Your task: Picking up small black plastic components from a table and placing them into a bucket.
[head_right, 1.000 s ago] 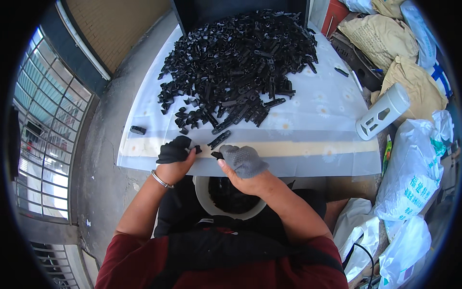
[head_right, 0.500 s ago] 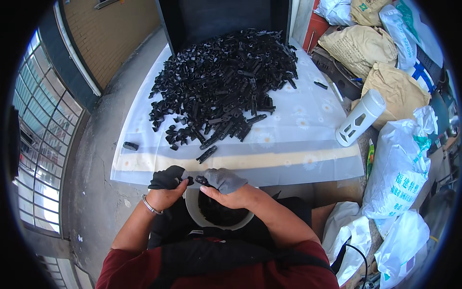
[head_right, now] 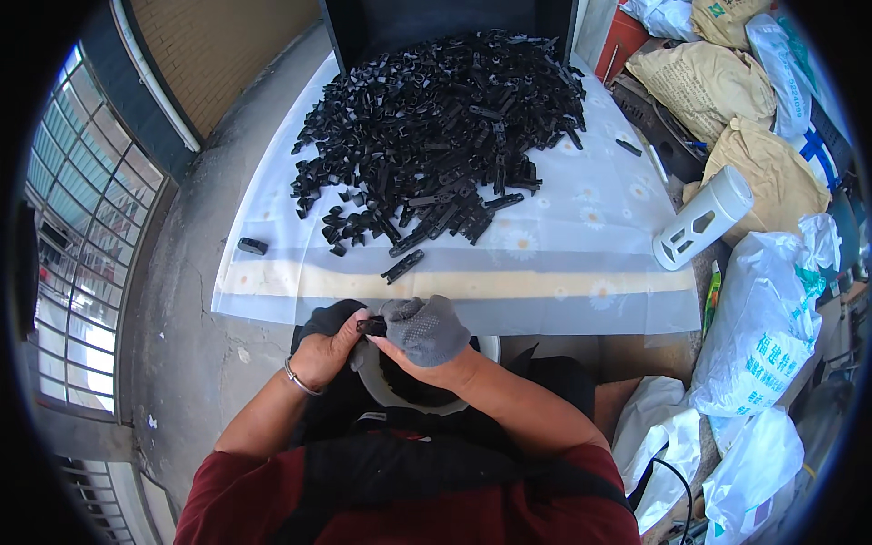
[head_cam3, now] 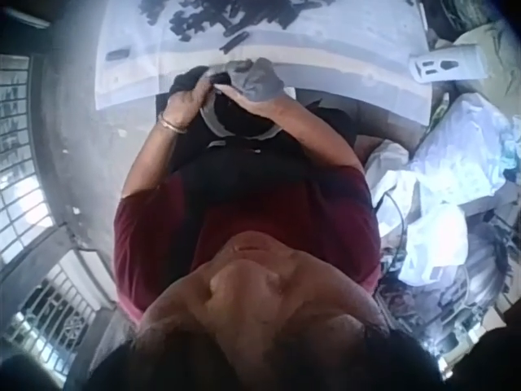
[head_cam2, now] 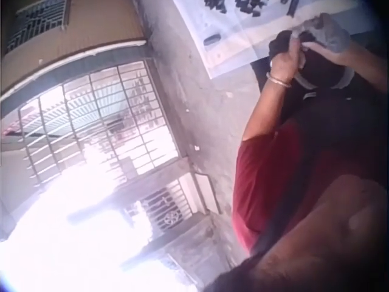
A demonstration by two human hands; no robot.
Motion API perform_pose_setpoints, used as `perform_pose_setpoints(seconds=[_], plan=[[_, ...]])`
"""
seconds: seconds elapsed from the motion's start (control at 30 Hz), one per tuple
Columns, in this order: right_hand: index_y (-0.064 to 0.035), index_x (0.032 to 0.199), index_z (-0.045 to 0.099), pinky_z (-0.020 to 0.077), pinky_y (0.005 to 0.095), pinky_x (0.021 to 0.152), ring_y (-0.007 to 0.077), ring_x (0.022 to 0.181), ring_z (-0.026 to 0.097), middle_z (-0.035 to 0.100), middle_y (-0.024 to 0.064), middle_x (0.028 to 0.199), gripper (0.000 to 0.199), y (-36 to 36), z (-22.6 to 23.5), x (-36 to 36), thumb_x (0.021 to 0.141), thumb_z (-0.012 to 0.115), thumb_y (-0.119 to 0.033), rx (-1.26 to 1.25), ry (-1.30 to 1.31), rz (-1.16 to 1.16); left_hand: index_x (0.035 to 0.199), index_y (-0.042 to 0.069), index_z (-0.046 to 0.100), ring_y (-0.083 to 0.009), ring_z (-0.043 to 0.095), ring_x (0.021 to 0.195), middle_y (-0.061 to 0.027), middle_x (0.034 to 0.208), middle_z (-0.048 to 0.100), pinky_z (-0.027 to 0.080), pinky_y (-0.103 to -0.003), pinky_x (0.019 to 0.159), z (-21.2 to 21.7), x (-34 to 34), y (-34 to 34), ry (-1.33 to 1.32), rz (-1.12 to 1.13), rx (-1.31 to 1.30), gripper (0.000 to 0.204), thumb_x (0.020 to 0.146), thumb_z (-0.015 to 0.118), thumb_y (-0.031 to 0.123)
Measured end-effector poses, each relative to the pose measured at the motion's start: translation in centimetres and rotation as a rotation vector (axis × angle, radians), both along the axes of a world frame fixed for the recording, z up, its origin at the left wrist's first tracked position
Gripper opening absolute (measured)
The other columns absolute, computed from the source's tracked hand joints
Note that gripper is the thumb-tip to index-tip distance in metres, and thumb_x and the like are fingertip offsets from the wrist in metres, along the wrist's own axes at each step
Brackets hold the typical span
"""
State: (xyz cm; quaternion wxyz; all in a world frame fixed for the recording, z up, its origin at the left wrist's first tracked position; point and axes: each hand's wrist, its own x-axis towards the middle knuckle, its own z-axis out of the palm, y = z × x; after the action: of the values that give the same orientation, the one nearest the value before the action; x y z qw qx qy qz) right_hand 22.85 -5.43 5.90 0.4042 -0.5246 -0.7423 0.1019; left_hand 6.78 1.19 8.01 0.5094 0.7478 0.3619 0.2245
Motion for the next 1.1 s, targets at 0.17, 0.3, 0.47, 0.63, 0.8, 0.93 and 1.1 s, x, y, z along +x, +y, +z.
perform_pose_setpoints(seconds=[0.17, 0.3, 0.47, 0.63, 0.8, 0.93, 1.1], plan=[[-0.0026, 0.088, 0.059, 0.045, 0.0359, 0.064, 0.0272, 0.072, 0.057, 0.06, 0.0105, 0.082, 0.024, 0.2, 0.5, -0.8, 0.075, 0.064, -0.022, 0.021, 0.021, 0.023, 0.089, 0.002, 0.061, -0.0093, 0.048, 0.065, -0.0024, 0.072, 0.057, 0.041, -0.024, 0.06, -1.2, 0.3, -1.7, -0.269, 0.295, -0.533, 0.036, 0.092, 0.044, 0.033], [-0.0024, 0.093, 0.058, 0.0441, 0.0348, 0.069, 0.0275, 0.075, 0.057, 0.06, 0.0092, 0.082, 0.021, -0.6, 2.2, 0.6, 0.078, 0.063, -0.017, -0.034, 0.141, 0.029, 0.081, 0.0, 0.058, -0.0137, 0.049, 0.061, -0.0053, 0.067, 0.056, 0.042, -0.027, 0.059, -2.4, -0.7, -0.1, -0.261, 0.211, -0.278, 0.035, 0.093, 0.042, 0.029], [-0.0062, 0.087, 0.061, 0.0418, 0.0363, 0.063, 0.026, 0.072, 0.056, 0.06, 0.0062, 0.08, 0.016, -0.7, 2.5, 1.0, 0.077, 0.062, -0.02, 0.001, -0.281, -0.023, 0.078, -0.001, 0.056, -0.0206, 0.051, 0.058, -0.0101, 0.064, 0.055, 0.041, -0.032, 0.057, -0.8, -0.4, -0.2, -0.157, 0.151, -0.044, 0.035, 0.093, 0.04, 0.027], [-0.0143, 0.076, 0.059, 0.0413, 0.0364, 0.053, 0.0228, 0.063, 0.054, 0.055, 0.0033, 0.072, 0.007, -0.4, 2.6, 0.6, 0.076, 0.056, -0.02, 0.103, -0.554, -0.016, 0.073, 0.0, 0.055, -0.0313, 0.053, 0.058, -0.0153, 0.065, 0.057, 0.042, -0.036, 0.056, -0.6, -0.3, 0.0, -0.043, 0.076, 0.223, 0.034, 0.093, 0.037, 0.023], [-0.0093, 0.072, 0.058, 0.041, 0.0401, 0.056, 0.0269, 0.063, 0.053, 0.055, 0.0054, 0.07, 0.015, -0.3, 0.3, -0.9, 0.078, 0.058, -0.023, 0.067, -0.32, -0.027, 0.07, 0.002, 0.055, -0.0375, 0.054, 0.06, -0.0178, 0.063, 0.056, 0.043, -0.041, 0.055, -0.3, 0.2, -1.0, 0.074, 0.02, 0.326, 0.031, 0.091, 0.038, 0.018], [-0.0071, 0.08, 0.062, 0.0449, 0.0387, 0.063, 0.0281, 0.071, 0.057, 0.061, 0.0081, 0.079, 0.02, 0.2, 1.9, 0.1, 0.079, 0.059, -0.027, -0.079, -0.186, 0.109, 0.077, 0.002, 0.056, -0.0368, 0.056, 0.066, -0.0194, 0.072, 0.059, 0.044, -0.042, 0.06, 1.0, -1.3, 1.3, 0.261, -0.07, 0.412, 0.03, 0.09, 0.04, 0.024], [-0.0051, 0.096, 0.061, 0.0463, 0.0377, 0.074, 0.0294, 0.083, 0.059, 0.063, 0.0117, 0.087, 0.031, 3.0, 1.7, 1.9, 0.082, 0.057, -0.032, -0.086, -0.151, -0.229, 0.098, 0.003, 0.06, -0.0317, 0.06, 0.07, -0.016, 0.08, 0.063, 0.048, -0.038, 0.063, -0.2, -0.6, 6.9, 0.418, 0.297, 0.793, 0.034, 0.085, 0.051, 0.033]])
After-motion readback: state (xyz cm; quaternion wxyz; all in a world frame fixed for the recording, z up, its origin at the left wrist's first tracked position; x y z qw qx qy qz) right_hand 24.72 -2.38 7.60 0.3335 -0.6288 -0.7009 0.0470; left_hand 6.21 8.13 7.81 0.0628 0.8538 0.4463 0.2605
